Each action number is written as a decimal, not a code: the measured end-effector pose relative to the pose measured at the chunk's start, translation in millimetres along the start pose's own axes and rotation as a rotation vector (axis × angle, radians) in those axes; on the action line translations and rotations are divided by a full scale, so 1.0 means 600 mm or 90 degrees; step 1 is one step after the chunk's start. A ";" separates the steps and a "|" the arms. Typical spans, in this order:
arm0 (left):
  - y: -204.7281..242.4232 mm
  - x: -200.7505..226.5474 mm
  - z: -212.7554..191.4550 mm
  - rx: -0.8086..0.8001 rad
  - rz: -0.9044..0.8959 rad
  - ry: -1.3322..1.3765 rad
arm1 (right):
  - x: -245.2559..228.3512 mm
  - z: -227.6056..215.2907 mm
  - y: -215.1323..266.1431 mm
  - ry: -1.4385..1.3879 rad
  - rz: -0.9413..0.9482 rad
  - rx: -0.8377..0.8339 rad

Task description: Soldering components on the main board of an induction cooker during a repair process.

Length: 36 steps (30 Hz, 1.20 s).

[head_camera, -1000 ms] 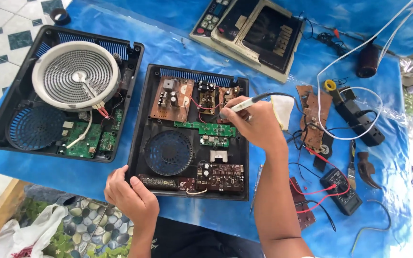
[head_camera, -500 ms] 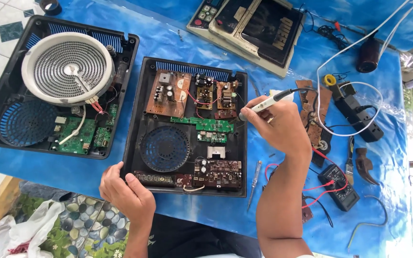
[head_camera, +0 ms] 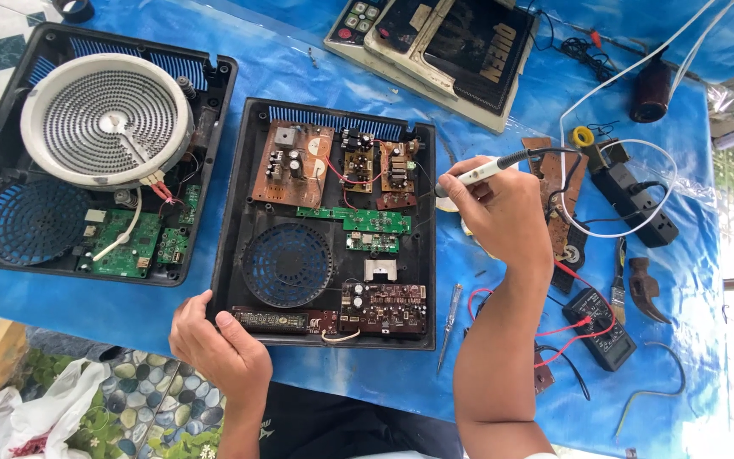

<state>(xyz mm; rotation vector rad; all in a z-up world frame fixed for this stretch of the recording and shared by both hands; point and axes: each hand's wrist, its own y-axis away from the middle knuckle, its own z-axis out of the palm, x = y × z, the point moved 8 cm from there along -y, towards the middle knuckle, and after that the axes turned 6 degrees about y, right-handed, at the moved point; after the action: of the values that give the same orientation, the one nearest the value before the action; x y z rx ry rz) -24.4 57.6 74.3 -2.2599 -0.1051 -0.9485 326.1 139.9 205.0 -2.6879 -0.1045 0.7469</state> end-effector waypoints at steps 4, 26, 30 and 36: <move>0.001 0.000 0.001 -0.004 -0.006 0.000 | 0.020 -0.001 0.003 0.018 0.008 0.011; 0.000 0.000 0.002 0.003 0.013 0.003 | 0.029 0.048 -0.030 -0.036 0.020 0.106; 0.004 -0.005 0.005 -0.005 0.004 -0.012 | 0.040 0.052 -0.030 0.007 0.025 0.109; 0.005 -0.009 0.002 0.000 0.030 -0.024 | 0.047 0.052 -0.030 -0.026 0.029 0.150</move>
<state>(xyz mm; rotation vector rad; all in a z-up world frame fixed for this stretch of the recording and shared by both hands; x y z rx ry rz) -26.4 56.8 68.5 -2.2711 -0.0687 -0.8810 334.8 171.0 172.4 -2.4593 0.0334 0.7768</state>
